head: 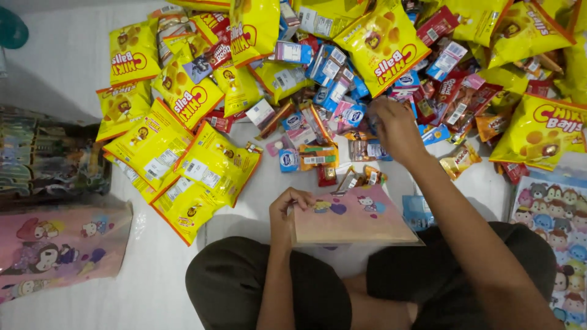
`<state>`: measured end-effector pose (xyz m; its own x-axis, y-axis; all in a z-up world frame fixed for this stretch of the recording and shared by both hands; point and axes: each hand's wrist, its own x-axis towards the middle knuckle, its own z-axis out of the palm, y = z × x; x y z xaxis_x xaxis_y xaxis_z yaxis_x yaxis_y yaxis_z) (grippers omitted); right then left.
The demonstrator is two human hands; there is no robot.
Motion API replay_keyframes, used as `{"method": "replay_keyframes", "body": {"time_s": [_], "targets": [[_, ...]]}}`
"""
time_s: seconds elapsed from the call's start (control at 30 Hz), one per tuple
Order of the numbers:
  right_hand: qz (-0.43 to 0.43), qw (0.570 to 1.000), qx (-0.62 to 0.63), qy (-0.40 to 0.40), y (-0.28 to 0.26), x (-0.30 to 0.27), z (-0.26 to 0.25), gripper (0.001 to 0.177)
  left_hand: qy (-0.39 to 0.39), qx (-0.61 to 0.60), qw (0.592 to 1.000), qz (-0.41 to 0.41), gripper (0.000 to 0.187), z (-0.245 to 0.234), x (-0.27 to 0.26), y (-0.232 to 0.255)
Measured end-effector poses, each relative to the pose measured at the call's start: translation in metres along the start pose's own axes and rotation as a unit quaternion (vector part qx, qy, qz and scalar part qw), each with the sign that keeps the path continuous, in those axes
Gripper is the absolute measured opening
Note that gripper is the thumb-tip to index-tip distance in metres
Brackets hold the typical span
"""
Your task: Packing individual snack packets from a large pile on the floor into a purple gift bag.
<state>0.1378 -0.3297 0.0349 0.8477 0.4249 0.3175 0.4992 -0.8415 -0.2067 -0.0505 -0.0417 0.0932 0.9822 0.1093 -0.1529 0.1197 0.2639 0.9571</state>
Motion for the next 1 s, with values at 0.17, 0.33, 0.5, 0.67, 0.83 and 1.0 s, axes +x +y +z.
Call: {"method": "replay_keyframes", "body": {"time_s": [0.17, 0.33, 0.5, 0.67, 0.83, 1.0], "targets": [[0.029, 0.993, -0.105, -0.051, 0.036, 0.004, 0.032, 0.028, -0.005, 0.001, 1.0, -0.01, 0.017, -0.004, 0.007, 0.002], [0.064, 0.98, -0.125, -0.139, 0.039, -0.036, 0.037, 0.023, -0.003, -0.014, 1.0, -0.018, 0.018, -0.004, 0.012, -0.001], [0.068, 0.975, -0.133, -0.164, 0.011, -0.013, 0.008, 0.042, -0.005, -0.016, 1.0, -0.008, 0.023, 0.0, 0.013, 0.003], [0.03, 0.96, -0.18, -0.214, 0.048, -0.005, 0.069, 0.046, 0.006, -0.011, 1.0, 0.004, 0.025, 0.004, 0.017, 0.024], [-0.021, 0.956, -0.255, -0.144, 0.056, -0.019, 0.09, 0.044, 0.038, 0.032, 0.999, -0.012, 0.027, 0.009, 0.017, 0.033], [0.003, 0.964, -0.246, -0.104, 0.053, -0.017, 0.089, 0.045, 0.091, 0.093, 0.991, -0.034, 0.021, 0.011, 0.019, 0.02]]}}
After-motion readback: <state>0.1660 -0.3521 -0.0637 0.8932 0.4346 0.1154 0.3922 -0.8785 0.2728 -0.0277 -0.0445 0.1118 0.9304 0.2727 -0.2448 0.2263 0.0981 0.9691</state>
